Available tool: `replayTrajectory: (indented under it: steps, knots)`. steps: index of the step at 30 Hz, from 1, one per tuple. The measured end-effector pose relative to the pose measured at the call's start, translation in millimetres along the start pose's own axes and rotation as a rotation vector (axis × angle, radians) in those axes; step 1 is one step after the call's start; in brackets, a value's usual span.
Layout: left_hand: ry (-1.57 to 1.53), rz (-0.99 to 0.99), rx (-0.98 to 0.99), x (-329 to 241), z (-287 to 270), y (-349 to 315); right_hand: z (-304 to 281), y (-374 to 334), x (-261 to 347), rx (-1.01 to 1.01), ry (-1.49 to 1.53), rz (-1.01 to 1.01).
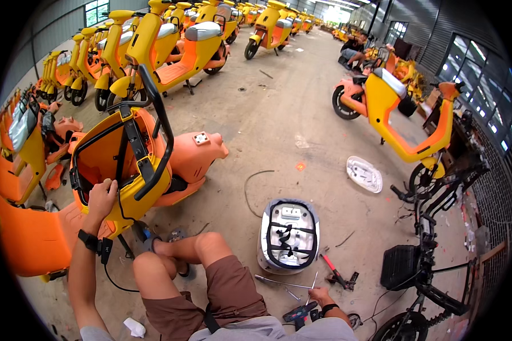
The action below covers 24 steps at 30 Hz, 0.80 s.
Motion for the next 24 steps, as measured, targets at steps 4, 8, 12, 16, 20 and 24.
replayTrajectory:
  steps: [4,8,12,16,20,24]
  knots:
    - [0.092,-0.015,-0.031,5,-11,-22,17,-43,45,0.091,-0.097,-0.202]
    - [0.12,0.06,-0.095,-24,-14,-16,59,-92,80,0.212,-0.351,-0.446]
    - [0.1,-0.007,-0.083,-21,-10,-21,91,-119,112,0.379,-0.389,-0.365]
    - [0.172,0.005,-0.062,-4,-8,-25,132,-132,160,0.329,-0.436,-0.307]
    - [0.002,-0.025,-0.058,-10,-18,-22,146,-155,212,0.234,-0.723,-0.442]
    - [-0.265,0.038,-0.171,-25,-27,-19,185,-158,229,-0.011,-1.122,-0.86]
Point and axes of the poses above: each hand's wrist, its own y-axis towards the middle knuckle, its own z-axis out of the palm, x = y × z, the point moved 9 cm from there along y, towards the middle knuckle, and after that the axes turned 7 degrees about z, right-handed, at the moved point
